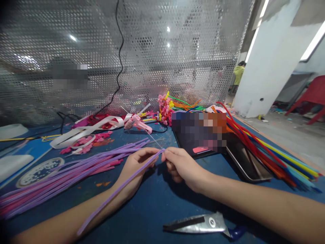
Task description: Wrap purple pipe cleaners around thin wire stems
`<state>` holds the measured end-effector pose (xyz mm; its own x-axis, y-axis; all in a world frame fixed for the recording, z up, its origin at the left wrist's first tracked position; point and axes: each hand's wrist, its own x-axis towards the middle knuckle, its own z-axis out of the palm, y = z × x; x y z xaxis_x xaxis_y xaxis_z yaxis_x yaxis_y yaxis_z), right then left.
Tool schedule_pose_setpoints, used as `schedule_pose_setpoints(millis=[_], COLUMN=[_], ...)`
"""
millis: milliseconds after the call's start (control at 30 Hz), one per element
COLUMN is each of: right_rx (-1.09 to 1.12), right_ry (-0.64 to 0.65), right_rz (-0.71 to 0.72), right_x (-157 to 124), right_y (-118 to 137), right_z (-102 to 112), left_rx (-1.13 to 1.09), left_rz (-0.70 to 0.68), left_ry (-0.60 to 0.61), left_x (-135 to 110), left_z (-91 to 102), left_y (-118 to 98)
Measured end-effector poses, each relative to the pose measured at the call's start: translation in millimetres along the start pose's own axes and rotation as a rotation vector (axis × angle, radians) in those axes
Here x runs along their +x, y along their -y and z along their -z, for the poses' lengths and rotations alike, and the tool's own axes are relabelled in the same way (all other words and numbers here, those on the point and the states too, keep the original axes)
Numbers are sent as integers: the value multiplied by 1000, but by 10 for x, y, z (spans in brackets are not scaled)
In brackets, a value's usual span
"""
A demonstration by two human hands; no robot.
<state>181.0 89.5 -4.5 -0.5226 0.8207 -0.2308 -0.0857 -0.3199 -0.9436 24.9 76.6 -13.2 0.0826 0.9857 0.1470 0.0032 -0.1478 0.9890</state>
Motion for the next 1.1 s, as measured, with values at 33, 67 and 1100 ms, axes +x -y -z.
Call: schedule_pose_setpoints(millis=[33, 67, 1100], right_rx=[112, 202, 239], right_ry=[75, 144, 473], right_rz=[-79, -156, -302], right_x=[-9, -15, -129], right_y=[15, 31, 72], right_z=[1, 7, -24], left_rx=[-45, -83, -629], left_rz=[20, 26, 237], left_ry=[-30, -42, 316], left_x=[18, 32, 8], left_z=[7, 13, 50], left_y=[22, 39, -50])
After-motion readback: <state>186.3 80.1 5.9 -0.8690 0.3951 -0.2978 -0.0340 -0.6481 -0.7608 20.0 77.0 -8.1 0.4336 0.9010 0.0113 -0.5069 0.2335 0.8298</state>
